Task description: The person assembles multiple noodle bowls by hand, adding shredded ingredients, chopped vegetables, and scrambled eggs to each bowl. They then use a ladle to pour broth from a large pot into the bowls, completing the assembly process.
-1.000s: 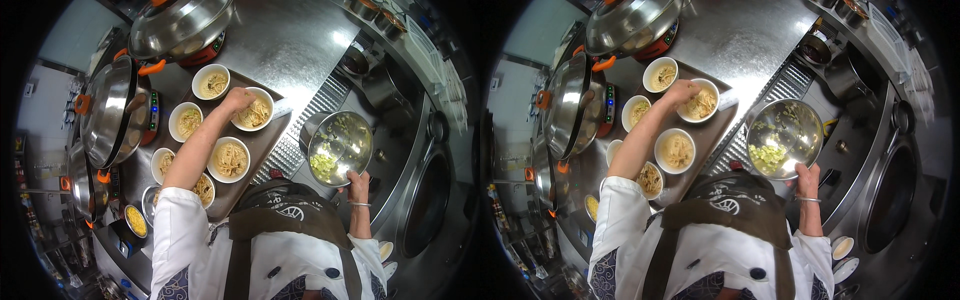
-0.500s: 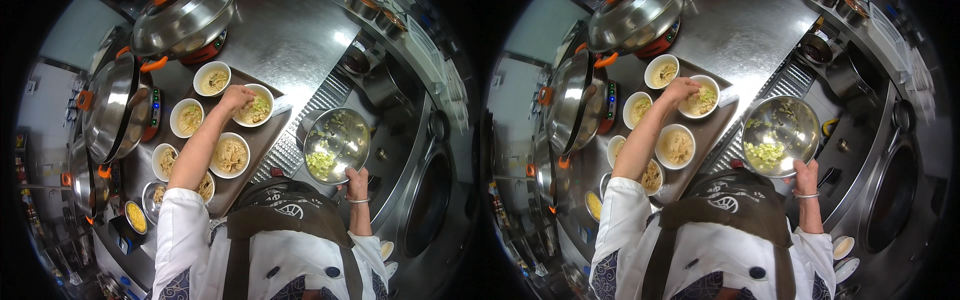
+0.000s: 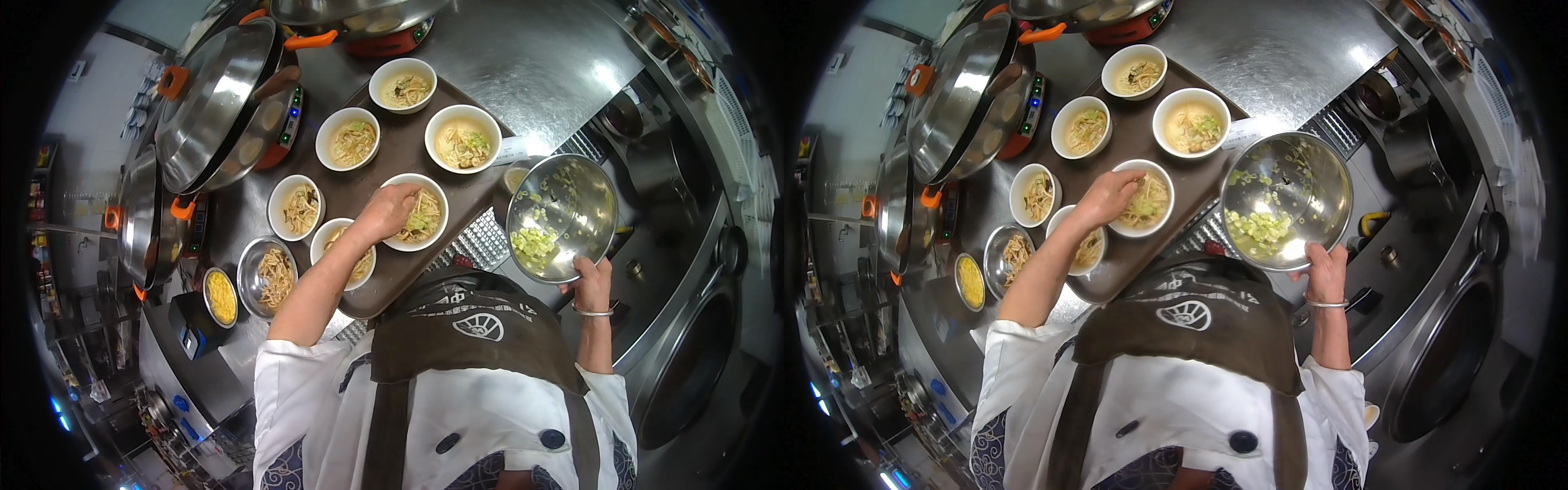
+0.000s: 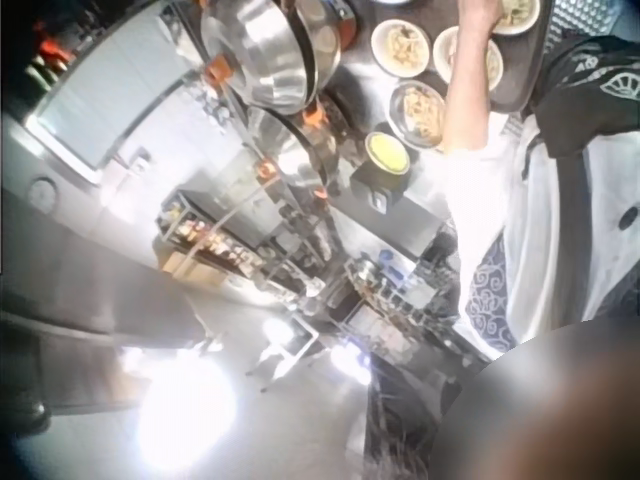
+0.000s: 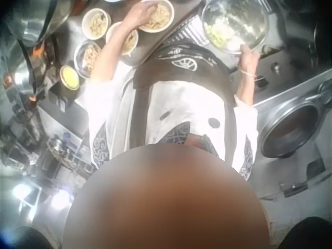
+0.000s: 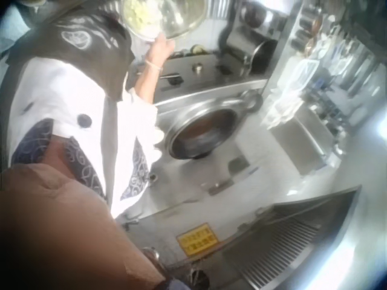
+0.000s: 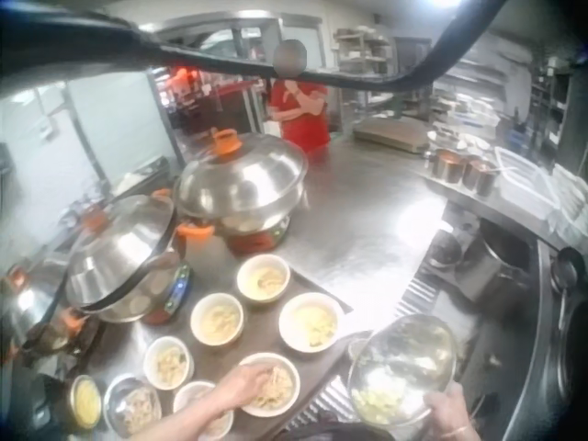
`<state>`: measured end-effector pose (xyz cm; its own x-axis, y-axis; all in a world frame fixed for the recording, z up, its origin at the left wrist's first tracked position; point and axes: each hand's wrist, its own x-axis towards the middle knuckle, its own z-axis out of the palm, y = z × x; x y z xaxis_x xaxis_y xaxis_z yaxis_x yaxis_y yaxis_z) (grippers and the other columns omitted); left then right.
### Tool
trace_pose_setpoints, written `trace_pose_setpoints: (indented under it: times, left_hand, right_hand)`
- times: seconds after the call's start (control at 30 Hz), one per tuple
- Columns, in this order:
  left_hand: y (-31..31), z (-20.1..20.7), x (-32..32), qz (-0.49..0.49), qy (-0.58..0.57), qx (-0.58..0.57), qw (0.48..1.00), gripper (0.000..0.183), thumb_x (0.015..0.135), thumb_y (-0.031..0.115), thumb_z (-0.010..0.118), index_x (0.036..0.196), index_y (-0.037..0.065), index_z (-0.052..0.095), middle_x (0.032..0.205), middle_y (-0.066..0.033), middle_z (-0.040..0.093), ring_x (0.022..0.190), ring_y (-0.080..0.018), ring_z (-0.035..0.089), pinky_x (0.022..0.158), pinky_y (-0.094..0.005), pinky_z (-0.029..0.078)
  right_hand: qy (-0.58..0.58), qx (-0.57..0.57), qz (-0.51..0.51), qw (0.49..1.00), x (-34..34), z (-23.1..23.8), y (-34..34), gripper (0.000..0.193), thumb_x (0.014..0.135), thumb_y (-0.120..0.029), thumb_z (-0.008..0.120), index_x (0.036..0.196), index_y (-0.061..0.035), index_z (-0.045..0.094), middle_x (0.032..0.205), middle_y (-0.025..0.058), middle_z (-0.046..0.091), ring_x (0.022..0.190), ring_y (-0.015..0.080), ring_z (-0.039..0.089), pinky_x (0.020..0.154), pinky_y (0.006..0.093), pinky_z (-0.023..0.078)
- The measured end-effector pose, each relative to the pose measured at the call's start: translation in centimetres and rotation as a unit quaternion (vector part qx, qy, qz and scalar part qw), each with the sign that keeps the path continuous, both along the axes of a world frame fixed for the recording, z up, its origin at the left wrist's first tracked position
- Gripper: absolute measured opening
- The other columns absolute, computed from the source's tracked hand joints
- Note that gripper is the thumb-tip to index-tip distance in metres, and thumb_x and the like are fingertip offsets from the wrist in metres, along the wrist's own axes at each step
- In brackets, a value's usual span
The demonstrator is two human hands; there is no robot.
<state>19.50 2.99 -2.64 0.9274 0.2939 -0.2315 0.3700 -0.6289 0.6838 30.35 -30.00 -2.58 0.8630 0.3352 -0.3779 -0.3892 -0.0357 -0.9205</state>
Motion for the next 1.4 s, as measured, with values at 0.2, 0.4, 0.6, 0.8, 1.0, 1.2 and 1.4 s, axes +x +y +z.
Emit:
trace_pose_setpoints:
  times: [0.2, 0.4, 0.6, 0.8, 1.0, 1.2, 1.4]
  left_hand:
    - [-1.2, -0.7, -1.3, -0.034, -0.138, 0.253, 0.957, 0.015, 0.068, 0.010, 0.064, 0.083, 0.007, 0.063, 0.087, -0.0127, 0.058, 0.082, -0.0300, 0.056, 0.071, -0.0382, 0.046]
    - [-6.6, 6.3, 0.9, -0.069, -0.283, 0.078, 0.953, 0.017, 0.068, 0.002, 0.063, 0.085, 0.001, 0.060, 0.090, -0.0143, 0.057, 0.074, -0.0251, 0.058, 0.064, -0.0309, 0.049]
    - [-11.0, 4.2, 6.7, -0.236, 0.098, 0.144, 0.956, 0.046, 0.079, 0.022, 0.057, 0.118, 0.004, 0.041, 0.108, -0.0208, 0.051, 0.096, -0.0365, 0.053, 0.082, -0.0394, 0.043]
    - [-13.6, -0.7, 9.4, -0.202, 0.099, 0.014, 0.974, 0.050, 0.077, 0.028, 0.056, 0.120, 0.006, 0.041, 0.109, -0.0237, 0.050, 0.102, -0.0358, 0.050, 0.088, -0.0383, 0.039]
    - [-13.9, -1.7, 11.2, -0.200, 0.128, -0.159, 0.958, 0.027, 0.069, 0.018, 0.060, 0.091, 0.003, 0.059, 0.096, -0.0164, 0.059, 0.090, -0.0274, 0.056, 0.080, -0.0315, 0.043]
    - [-12.1, -0.4, 11.4, -0.056, 0.100, -0.397, 0.911, 0.015, 0.073, 0.011, 0.058, 0.086, 0.003, 0.058, 0.066, -0.0077, 0.056, 0.054, -0.0138, 0.052, 0.046, -0.0251, 0.041]
    - [-5.7, 7.1, 7.0, 0.009, 0.029, -0.596, 0.803, 0.012, 0.078, 0.007, 0.056, 0.090, 0.004, 0.056, 0.068, -0.0007, 0.052, 0.044, -0.0017, 0.039, 0.034, -0.0141, 0.024]
  right_hand:
    - [0.009, -0.037, 0.033, 0.999, -0.1, 0.6, 2.0, 0.019, 0.072, -0.003, 0.042, 0.081, 0.0098, 0.053, 0.058, 0.0115, 0.055, 0.039, 0.0160, 0.050, 0.033, 0.0251, 0.039]
    - [-0.043, -0.096, -0.005, 0.994, -1.0, 0.0, 3.2, 0.023, 0.074, -0.005, 0.042, 0.090, 0.0092, 0.049, 0.062, 0.0133, 0.056, 0.039, 0.0157, 0.051, 0.034, 0.0255, 0.041]
    - [-0.150, -0.122, -0.050, 0.980, -1.9, -2.4, 4.3, 0.040, 0.072, -0.003, 0.044, 0.112, 0.0020, 0.045, 0.082, 0.0178, 0.060, 0.070, 0.0259, 0.060, 0.065, 0.0323, 0.047]
    - [-0.170, -0.120, -0.046, 0.977, -2.8, -2.5, 5.8, 0.038, 0.073, -0.004, 0.047, 0.110, 0.0028, 0.046, 0.080, 0.0164, 0.060, 0.071, 0.0249, 0.060, 0.065, 0.0323, 0.047]
    - [-0.110, -0.097, -0.065, 0.987, -2.3, -3.7, 4.9, 0.026, 0.074, -0.005, 0.048, 0.098, 0.0045, 0.048, 0.074, 0.0118, 0.058, 0.052, 0.0143, 0.055, 0.041, 0.0268, 0.044]
    - [-0.048, -0.050, -0.047, 0.997, -1.7, -1.2, 6.2, 0.019, 0.073, -0.004, 0.042, 0.087, 0.0069, 0.048, 0.065, 0.0127, 0.055, 0.041, 0.0174, 0.051, 0.034, 0.0263, 0.042]
    - [0.034, -0.027, -0.065, 0.997, -1.6, -1.7, 5.2, 0.023, 0.073, 0.001, 0.041, 0.091, 0.0105, 0.050, 0.065, 0.0152, 0.057, 0.042, 0.0182, 0.053, 0.032, 0.0259, 0.040]
